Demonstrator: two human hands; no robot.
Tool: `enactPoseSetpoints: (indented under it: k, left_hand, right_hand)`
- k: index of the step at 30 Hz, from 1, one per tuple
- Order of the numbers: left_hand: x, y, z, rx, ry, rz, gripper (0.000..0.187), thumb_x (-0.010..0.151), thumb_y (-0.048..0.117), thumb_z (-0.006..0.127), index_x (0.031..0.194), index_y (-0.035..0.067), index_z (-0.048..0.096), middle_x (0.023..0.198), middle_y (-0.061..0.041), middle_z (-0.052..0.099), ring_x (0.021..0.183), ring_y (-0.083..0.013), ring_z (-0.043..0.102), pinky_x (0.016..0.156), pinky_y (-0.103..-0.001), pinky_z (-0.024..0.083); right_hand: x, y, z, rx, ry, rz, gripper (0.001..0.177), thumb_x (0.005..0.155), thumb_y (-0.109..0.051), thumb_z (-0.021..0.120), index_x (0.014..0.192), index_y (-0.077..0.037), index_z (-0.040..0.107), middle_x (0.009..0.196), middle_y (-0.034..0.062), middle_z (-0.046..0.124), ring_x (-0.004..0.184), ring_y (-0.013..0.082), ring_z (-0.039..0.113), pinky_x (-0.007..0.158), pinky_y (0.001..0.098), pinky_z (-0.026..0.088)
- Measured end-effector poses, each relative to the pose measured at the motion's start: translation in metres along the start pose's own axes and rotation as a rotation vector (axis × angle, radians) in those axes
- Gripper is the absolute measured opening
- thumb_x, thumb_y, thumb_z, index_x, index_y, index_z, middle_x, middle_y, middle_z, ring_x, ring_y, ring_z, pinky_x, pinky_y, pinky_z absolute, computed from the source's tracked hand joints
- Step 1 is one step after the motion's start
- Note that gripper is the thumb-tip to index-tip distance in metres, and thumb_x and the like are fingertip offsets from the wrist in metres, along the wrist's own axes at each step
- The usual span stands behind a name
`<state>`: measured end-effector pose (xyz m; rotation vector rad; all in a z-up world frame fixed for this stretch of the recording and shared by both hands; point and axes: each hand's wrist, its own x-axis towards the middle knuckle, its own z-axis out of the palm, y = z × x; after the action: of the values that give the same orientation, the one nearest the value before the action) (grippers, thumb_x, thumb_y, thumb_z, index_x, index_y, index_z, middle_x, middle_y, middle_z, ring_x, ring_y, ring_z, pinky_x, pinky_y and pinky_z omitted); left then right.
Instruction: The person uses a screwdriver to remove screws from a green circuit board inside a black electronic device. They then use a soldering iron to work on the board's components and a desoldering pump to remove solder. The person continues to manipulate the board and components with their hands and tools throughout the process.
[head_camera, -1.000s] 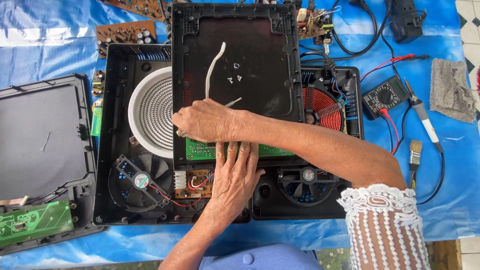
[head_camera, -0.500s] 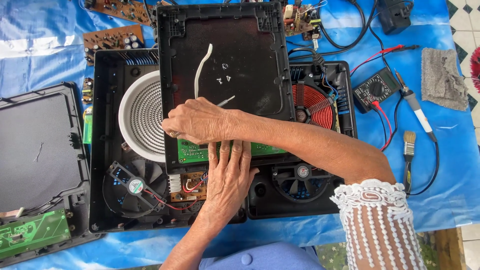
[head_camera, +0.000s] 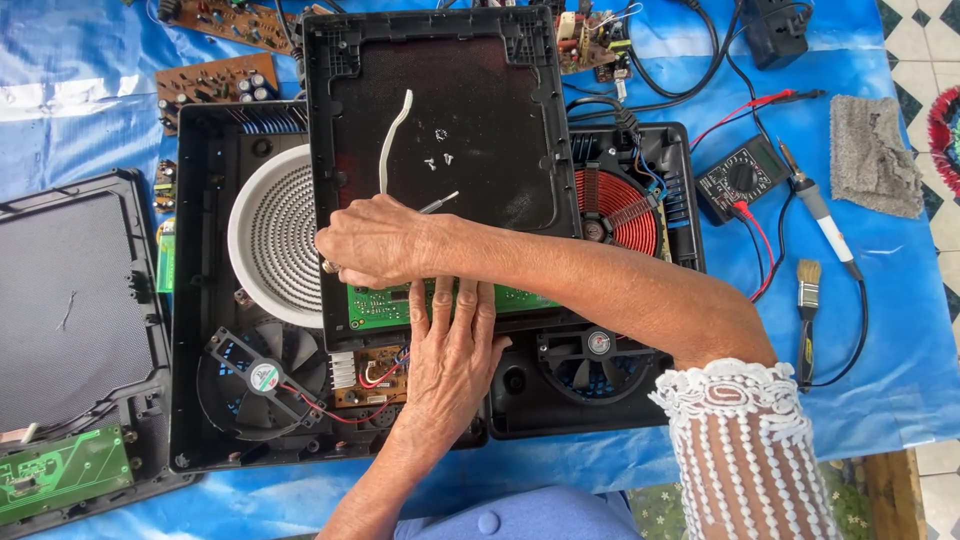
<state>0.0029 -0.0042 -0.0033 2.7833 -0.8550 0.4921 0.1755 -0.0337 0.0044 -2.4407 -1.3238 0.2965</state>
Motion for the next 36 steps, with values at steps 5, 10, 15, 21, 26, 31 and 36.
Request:
enactPoseSetpoints:
  k: [5, 10, 15, 21, 26, 31, 36]
  left_hand:
    - [-0.003, -0.001, 0.003, -0.003, -0.014, 0.021, 0.081, 0.086, 0.037, 0.076, 0.149, -0.003, 0.045, 0.148, -0.028, 0.043, 0.144, -0.0503, 0.035, 0.118, -0.071, 0.024]
    - [-0.004, 0.000, 0.008, 0.002, 0.009, 0.012, 0.078, 0.087, 0.037, 0.074, 0.149, -0.002, 0.046, 0.145, -0.027, 0.045, 0.140, -0.0508, 0.039, 0.117, -0.073, 0.024]
    - [0.001, 0.003, 0.003, 0.066, -0.016, -0.019, 0.078, 0.083, 0.040, 0.078, 0.143, -0.001, 0.052, 0.141, -0.025, 0.050, 0.135, -0.0479, 0.046, 0.113, -0.075, 0.030]
    - [0.005, 0.003, -0.006, 0.048, 0.000, -0.002, 0.082, 0.072, 0.036, 0.088, 0.136, -0.003, 0.057, 0.138, -0.027, 0.053, 0.137, -0.0528, 0.044, 0.114, -0.073, 0.030]
    - [0.003, 0.003, -0.011, 0.007, -0.036, -0.041, 0.078, 0.076, 0.036, 0.085, 0.138, 0.000, 0.056, 0.137, -0.025, 0.053, 0.135, -0.0514, 0.045, 0.115, -0.074, 0.028]
    - [0.003, 0.004, -0.015, 0.049, -0.075, -0.047, 0.077, 0.078, 0.039, 0.084, 0.138, -0.001, 0.055, 0.137, -0.024, 0.052, 0.136, -0.0497, 0.044, 0.116, -0.074, 0.029]
    - [0.004, -0.002, -0.015, 0.148, 0.000, -0.019, 0.095, 0.072, 0.056, 0.090, 0.140, 0.000, 0.056, 0.150, -0.022, 0.048, 0.140, -0.0423, 0.047, 0.117, -0.063, 0.040]
  right_hand:
    - [0.004, -0.003, 0.002, 0.035, 0.018, 0.027, 0.014, 0.082, -0.025, 0.073, 0.078, -0.012, 0.069, 0.069, 0.0089, 0.072, 0.072, 0.0339, 0.077, 0.066, 0.0513, 0.063]
    - [0.000, -0.014, -0.007, 0.017, 0.035, 0.045, 0.010, 0.082, -0.017, 0.072, 0.079, -0.008, 0.074, 0.072, 0.0129, 0.074, 0.075, 0.0367, 0.077, 0.068, 0.0513, 0.063]
    - [0.008, -0.012, 0.004, -0.151, 0.004, -0.054, 0.011, 0.082, -0.019, 0.074, 0.080, -0.009, 0.075, 0.077, 0.0136, 0.075, 0.079, 0.0365, 0.077, 0.070, 0.0515, 0.063]
    - [0.008, -0.011, -0.012, -0.048, 0.013, -0.007, 0.014, 0.078, -0.018, 0.063, 0.079, -0.012, 0.077, 0.077, 0.0126, 0.074, 0.084, 0.0401, 0.076, 0.071, 0.0579, 0.062]
    - [0.022, -0.024, -0.002, -0.169, -0.058, 0.081, 0.014, 0.074, -0.019, 0.063, 0.073, -0.011, 0.074, 0.071, 0.0118, 0.072, 0.079, 0.0391, 0.076, 0.067, 0.0548, 0.061]
    - [0.007, -0.014, -0.015, -0.110, -0.066, 0.181, 0.016, 0.076, -0.021, 0.065, 0.075, -0.010, 0.076, 0.074, 0.0167, 0.072, 0.082, 0.0456, 0.075, 0.065, 0.0604, 0.059]
    - [-0.025, -0.041, -0.089, 0.235, 0.121, -0.002, 0.018, 0.103, -0.012, 0.050, 0.092, -0.003, 0.061, 0.089, 0.0107, 0.064, 0.073, 0.0252, 0.060, 0.066, 0.0411, 0.046]
